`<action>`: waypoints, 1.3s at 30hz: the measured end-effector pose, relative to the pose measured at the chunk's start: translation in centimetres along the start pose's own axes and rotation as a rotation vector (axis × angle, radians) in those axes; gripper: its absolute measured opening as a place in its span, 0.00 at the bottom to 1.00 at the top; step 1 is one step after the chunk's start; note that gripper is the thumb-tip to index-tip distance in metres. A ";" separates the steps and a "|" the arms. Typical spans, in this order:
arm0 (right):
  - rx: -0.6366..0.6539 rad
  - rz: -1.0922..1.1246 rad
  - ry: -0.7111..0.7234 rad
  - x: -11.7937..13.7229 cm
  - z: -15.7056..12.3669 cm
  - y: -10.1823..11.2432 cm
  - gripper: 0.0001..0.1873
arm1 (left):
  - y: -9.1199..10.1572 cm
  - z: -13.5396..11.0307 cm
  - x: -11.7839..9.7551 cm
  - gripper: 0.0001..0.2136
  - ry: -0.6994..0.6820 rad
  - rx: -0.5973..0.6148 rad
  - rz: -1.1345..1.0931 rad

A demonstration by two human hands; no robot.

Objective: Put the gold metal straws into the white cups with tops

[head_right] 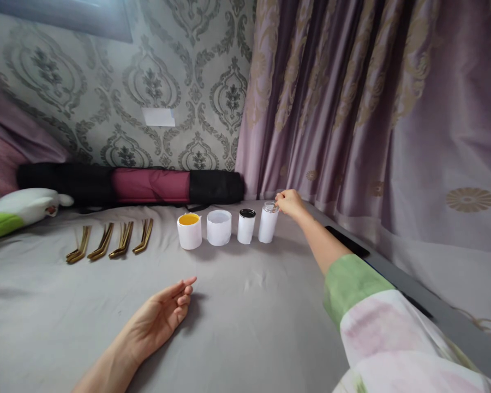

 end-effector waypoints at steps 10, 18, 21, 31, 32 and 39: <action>-0.024 -0.070 -0.068 -0.8 0.9 -0.3 0.13 | 0.1 0.0 0.1 0.12 0.002 0.008 0.002; -0.008 -0.095 -0.050 -0.1 0.6 -0.2 0.11 | 0.2 0.2 0.0 0.13 -0.003 0.008 0.003; -0.024 -0.095 -0.038 0.6 0.7 0.6 0.11 | 0.2 0.1 0.0 0.12 0.001 0.002 -0.002; -0.001 -0.143 -0.076 -0.6 0.9 -0.1 0.11 | 0.2 0.0 0.1 0.11 0.008 0.003 -0.010; 0.003 -0.142 -0.080 -0.8 0.9 -0.3 0.11 | 0.2 0.1 0.1 0.11 0.007 0.002 -0.009; 0.016 -0.108 -0.079 -0.9 1.1 -0.3 0.11 | 0.3 0.1 0.1 0.12 0.008 0.000 -0.003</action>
Point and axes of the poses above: each hand's wrist, its own z-axis towards the middle knuckle, its own y-axis out of the back of the hand, x = y × z, the point moved 10 cm from there along z, towards the middle knuckle, and after that the axes turned 8 degrees about -y, right-handed, at the moved point
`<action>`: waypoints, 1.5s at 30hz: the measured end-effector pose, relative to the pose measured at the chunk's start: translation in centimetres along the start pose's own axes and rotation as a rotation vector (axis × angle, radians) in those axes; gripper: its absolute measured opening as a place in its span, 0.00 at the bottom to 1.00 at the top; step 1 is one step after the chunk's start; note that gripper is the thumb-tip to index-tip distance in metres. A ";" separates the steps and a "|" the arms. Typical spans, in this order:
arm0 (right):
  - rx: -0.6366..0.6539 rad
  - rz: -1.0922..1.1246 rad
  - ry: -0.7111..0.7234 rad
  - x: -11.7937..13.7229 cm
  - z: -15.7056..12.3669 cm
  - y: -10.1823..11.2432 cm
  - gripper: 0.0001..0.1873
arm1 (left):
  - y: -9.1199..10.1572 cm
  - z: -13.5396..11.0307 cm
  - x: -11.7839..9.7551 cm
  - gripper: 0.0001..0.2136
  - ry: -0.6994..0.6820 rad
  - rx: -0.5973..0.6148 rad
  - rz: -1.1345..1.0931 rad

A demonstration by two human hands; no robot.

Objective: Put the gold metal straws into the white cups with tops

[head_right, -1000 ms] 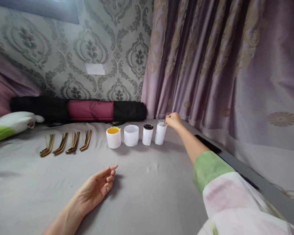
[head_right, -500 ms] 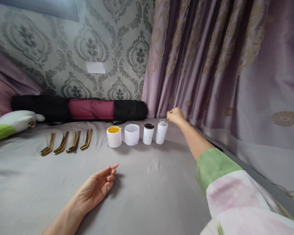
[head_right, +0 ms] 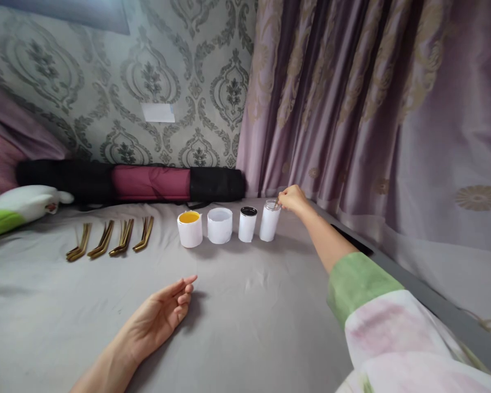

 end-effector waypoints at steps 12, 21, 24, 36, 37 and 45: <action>0.010 0.077 -0.034 -0.1 -0.5 0.0 0.09 | -0.3 0.0 -0.1 0.11 0.000 0.011 -0.007; -0.025 0.149 -0.054 -1.0 0.0 0.4 0.09 | -0.1 0.3 -0.1 0.12 -0.005 0.024 -0.010; -0.038 0.171 -0.065 -1.3 -0.1 0.7 0.08 | -0.1 0.3 -0.1 0.12 -0.001 0.020 -0.010; -0.043 0.250 -0.075 -2.7 -1.3 1.5 0.09 | -0.1 0.2 0.0 0.12 -0.003 0.031 -0.023; -0.039 0.256 -0.072 -2.7 -1.4 1.5 0.09 | -0.2 0.2 0.0 0.12 -0.003 0.031 -0.023; 0.016 0.392 -0.078 -3.0 -3.8 0.8 0.09 | -0.2 0.0 -0.1 0.10 0.008 0.001 -0.027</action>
Point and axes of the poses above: each hand's wrist, its own z-axis towards the middle knuckle, its own y-axis out of the back of the hand, x = y × z, the point moved 10 cm from there along z, towards the middle knuckle, and after that the axes turned 8 degrees about -y, right-handed, at the moved point
